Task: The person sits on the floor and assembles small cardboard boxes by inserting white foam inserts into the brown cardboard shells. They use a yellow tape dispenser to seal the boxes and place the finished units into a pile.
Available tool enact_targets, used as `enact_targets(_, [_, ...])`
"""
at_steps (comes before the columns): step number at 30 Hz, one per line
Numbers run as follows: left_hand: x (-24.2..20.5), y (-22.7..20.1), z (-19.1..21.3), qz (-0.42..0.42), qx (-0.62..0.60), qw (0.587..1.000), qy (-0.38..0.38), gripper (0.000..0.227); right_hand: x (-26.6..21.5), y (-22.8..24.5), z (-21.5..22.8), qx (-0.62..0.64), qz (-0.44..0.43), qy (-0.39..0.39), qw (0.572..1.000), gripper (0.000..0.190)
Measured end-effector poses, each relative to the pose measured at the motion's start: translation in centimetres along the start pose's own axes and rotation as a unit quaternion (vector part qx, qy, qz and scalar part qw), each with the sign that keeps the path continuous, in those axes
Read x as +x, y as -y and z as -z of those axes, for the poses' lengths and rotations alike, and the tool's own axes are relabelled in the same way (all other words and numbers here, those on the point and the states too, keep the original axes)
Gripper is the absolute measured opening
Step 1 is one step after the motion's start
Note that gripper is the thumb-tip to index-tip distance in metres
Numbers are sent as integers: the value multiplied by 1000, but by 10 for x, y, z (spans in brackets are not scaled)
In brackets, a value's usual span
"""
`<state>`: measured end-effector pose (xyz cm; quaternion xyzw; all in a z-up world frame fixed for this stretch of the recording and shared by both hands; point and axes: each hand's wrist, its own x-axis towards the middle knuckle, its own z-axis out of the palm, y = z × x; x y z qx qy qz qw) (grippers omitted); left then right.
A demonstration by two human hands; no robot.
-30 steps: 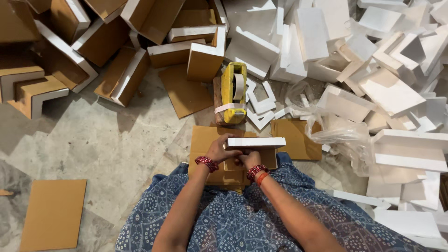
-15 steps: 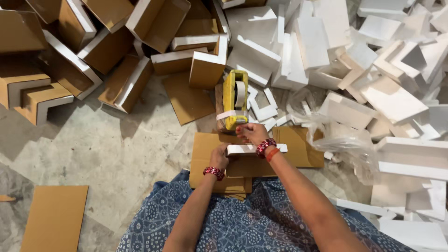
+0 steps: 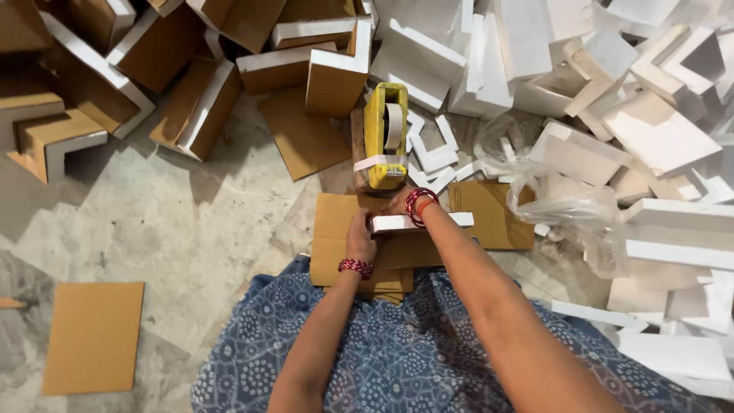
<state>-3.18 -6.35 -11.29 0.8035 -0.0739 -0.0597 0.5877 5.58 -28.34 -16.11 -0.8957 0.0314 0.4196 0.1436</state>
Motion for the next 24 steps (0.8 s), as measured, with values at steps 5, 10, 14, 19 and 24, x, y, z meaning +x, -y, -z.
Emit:
enact_targets(5, [4, 2, 7, -80, 24, 995, 58, 48, -10, -4, -7, -66, -91, -46, 993, 41])
enact_targets(10, [6, 4, 2, -71, 61, 993, 65, 43, -77, 9, 13, 42, 45, -234, 970, 46])
enact_targets(14, [4, 30, -8, -47, 55, 996, 49, 45, -162, 20, 10, -37, 239, -235, 942, 51])
enact_targets(19, [-14, 24, -3, -47, -69, 996, -10, 54, -210, 48, -7, -102, 127, -397, 903, 42])
enact_targets(24, [-25, -37, 10, 123, -279, 952, 34, 44, -251, 35, -18, 115, -21, -510, 852, 50])
